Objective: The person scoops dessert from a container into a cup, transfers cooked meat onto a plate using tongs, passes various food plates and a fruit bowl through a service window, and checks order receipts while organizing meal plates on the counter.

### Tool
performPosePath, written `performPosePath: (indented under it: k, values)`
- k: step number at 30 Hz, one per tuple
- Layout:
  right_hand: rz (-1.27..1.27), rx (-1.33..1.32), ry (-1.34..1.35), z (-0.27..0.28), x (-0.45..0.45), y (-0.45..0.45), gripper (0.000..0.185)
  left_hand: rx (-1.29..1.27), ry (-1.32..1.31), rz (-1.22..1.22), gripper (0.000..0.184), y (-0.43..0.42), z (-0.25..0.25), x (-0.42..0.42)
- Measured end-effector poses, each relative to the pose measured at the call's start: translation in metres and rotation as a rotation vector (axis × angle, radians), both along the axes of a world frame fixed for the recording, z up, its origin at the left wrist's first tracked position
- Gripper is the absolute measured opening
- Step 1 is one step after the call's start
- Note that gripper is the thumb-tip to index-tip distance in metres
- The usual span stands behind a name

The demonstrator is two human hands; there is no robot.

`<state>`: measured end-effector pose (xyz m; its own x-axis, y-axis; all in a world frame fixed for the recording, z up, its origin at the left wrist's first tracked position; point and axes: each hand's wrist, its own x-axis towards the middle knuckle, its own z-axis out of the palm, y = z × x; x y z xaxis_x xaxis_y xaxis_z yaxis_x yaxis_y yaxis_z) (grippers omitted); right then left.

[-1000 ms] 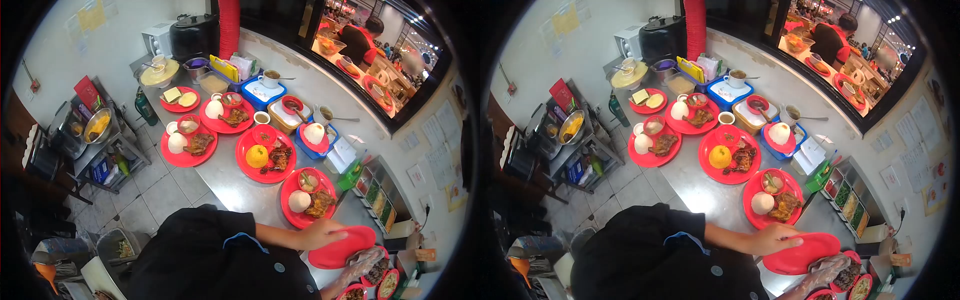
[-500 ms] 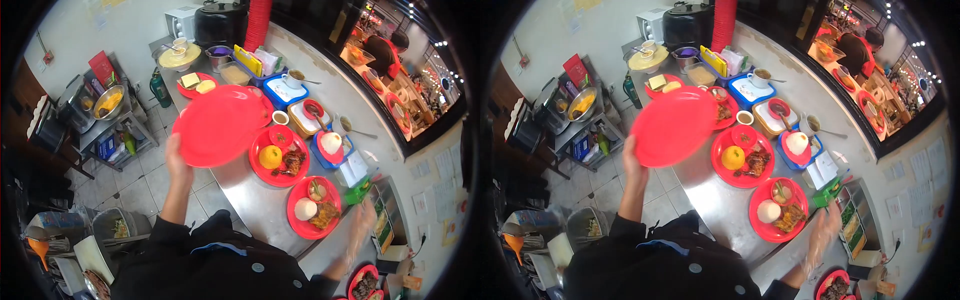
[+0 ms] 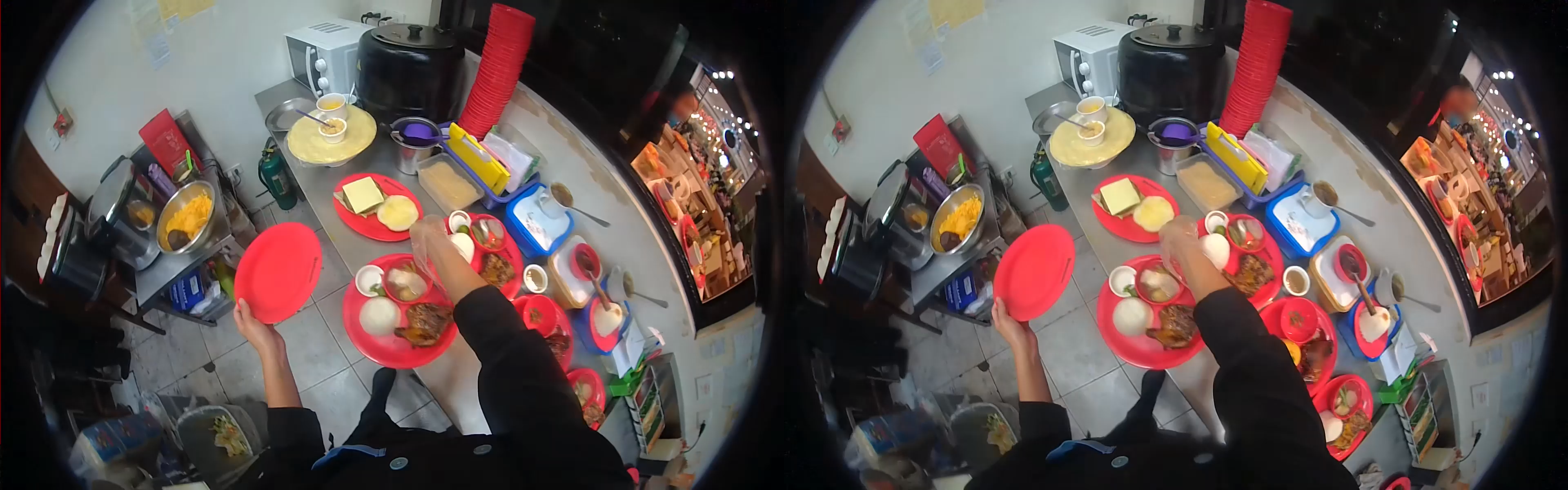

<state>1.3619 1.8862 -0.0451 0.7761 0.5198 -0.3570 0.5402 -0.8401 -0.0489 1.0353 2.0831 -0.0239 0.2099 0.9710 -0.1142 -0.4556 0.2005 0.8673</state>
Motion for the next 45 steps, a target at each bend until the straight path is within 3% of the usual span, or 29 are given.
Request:
performPosePath:
  k: [1, 3, 4, 5, 7, 11, 12, 14, 17, 19, 21, 22, 23, 25, 26, 27, 28, 29, 30, 31, 33, 36, 38, 39, 40, 41, 42, 43, 45]
  values:
    - [-0.013, 0.000, 0.013, 0.016, -0.004, 0.010, 0.018, 0.000, 0.013, -0.013, 0.029, 0.012, -0.001, 0.008]
    - [0.065, -0.286, 0.057, 0.037, -0.012, 0.023, 0.023, -0.039, 0.032, -0.051, 0.029, 0.033, -0.010, 0.028]
    - [-0.300, 0.046, 0.091, 0.002, -0.005, 0.026, 0.024, -0.044, 0.036, -0.054, 0.029, 0.041, -0.014, 0.035]
    - [-0.300, 0.043, 0.091, 0.002, -0.007, 0.028, 0.024, -0.034, 0.034, -0.097, 0.030, 0.050, -0.021, 0.042]
    - [-0.038, -0.096, -0.119, 0.004, -0.012, 0.033, 0.026, -0.022, 0.031, -0.140, 0.030, 0.065, -0.032, 0.052]
    - [-0.020, -0.172, -0.103, 0.000, -0.014, 0.029, 0.029, 0.009, 0.029, -0.169, 0.028, 0.088, -0.037, 0.071]
    - [0.008, -0.087, -0.179, -0.015, -0.012, 0.025, 0.017, 0.008, 0.033, -0.173, 0.027, 0.093, -0.039, 0.072]
    - [0.022, 0.004, -0.260, -0.038, -0.007, 0.015, 0.013, 0.030, 0.049, -0.186, 0.027, 0.107, -0.047, 0.077]
    - [-0.184, 0.245, -0.107, -0.030, -0.015, -0.007, 0.008, 0.056, 0.113, -0.240, 0.027, 0.133, -0.069, 0.087]
    - [-1.111, 1.207, 0.387, 0.025, -0.054, -0.023, 0.007, 0.019, 0.132, -0.322, 0.028, 0.133, -0.075, 0.106]
    - [-1.139, 1.438, 0.321, -0.005, -0.058, -0.054, 0.012, 0.015, 0.093, -0.423, 0.032, 0.130, -0.090, 0.134]
    - [-1.258, 1.409, 0.394, 0.051, -0.084, -0.070, 0.018, 0.017, 0.057, -0.506, 0.036, 0.126, -0.097, 0.148]
    - [-1.079, 1.789, 0.373, 0.048, -0.096, -0.086, 0.028, 0.010, 0.138, -0.546, 0.041, 0.114, -0.094, 0.164]
    - [-1.203, 1.862, 0.440, 0.096, -0.139, -0.130, 0.035, 0.141, 0.292, -0.593, 0.035, 0.111, -0.120, 0.198]
    - [-1.262, 1.911, 0.343, 0.089, -0.153, -0.164, 0.035, 0.192, 0.425, -0.607, 0.033, 0.109, -0.130, 0.212]
    - [-0.979, 1.776, 0.106, 0.075, -0.169, -0.201, 0.036, 0.221, 0.414, -0.696, 0.033, 0.117, -0.143, 0.218]
    - [-0.722, 1.586, -0.095, 0.066, -0.189, -0.228, 0.036, 0.507, 0.732, -0.632, 0.045, 0.132, -0.155, 0.222]
    - [-1.243, 2.063, 0.299, 0.096, -0.213, -0.246, 0.034, 0.815, 1.022, -0.520, 0.057, 0.129, -0.152, 0.237]
    - [-1.288, 1.962, 0.136, 0.110, -0.237, -0.271, 0.034, 0.849, 1.299, -0.368, 0.065, 0.106, -0.124, 0.231]
    - [-1.337, 1.847, -0.014, 0.115, -0.266, -0.297, 0.034, 0.917, 1.360, -0.281, 0.062, 0.096, -0.108, 0.229]
    - [-1.436, 1.777, -0.293, 0.080, -0.323, -0.360, 0.035, 0.917, 1.182, -0.316, 0.060, 0.095, -0.100, 0.233]
    - [-1.491, 1.869, -0.582, 0.101, -0.413, -0.413, 0.033, 0.934, 0.919, -0.425, 0.049, 0.034, -0.062, 0.228]
    - [-1.577, 1.824, -0.712, 0.093, -0.475, -0.448, 0.032, 1.139, 0.461, -0.424, 0.039, -0.012, -0.053, 0.234]
    - [-1.659, 1.782, -0.761, 0.089, -0.503, -0.465, 0.034, 1.153, 0.344, -0.570, 0.035, -0.062, -0.030, 0.226]
    - [-1.557, 1.791, -0.864, 0.083, -0.529, -0.478, 0.033, 1.160, 0.228, -0.708, 0.031, -0.120, -0.007, 0.216]
    - [-1.448, 1.795, -0.957, 0.081, -0.549, -0.491, 0.033, 0.805, 0.236, -0.989, 0.030, -0.180, 0.009, 0.205]
    - [-1.508, 1.801, -0.902, 0.089, -0.566, -0.503, 0.031, 0.707, 0.080, -1.195, 0.033, -0.247, 0.031, 0.182]
    - [-1.506, 1.806, -0.889, 0.094, -0.580, -0.515, 0.031, 0.740, 0.127, -1.385, 0.034, -0.290, 0.021, 0.177]
    - [-1.528, 1.785, -0.661, 0.112, -0.596, -0.544, 0.029, 0.533, 0.040, -1.925, 0.035, -0.404, 0.052, 0.124]
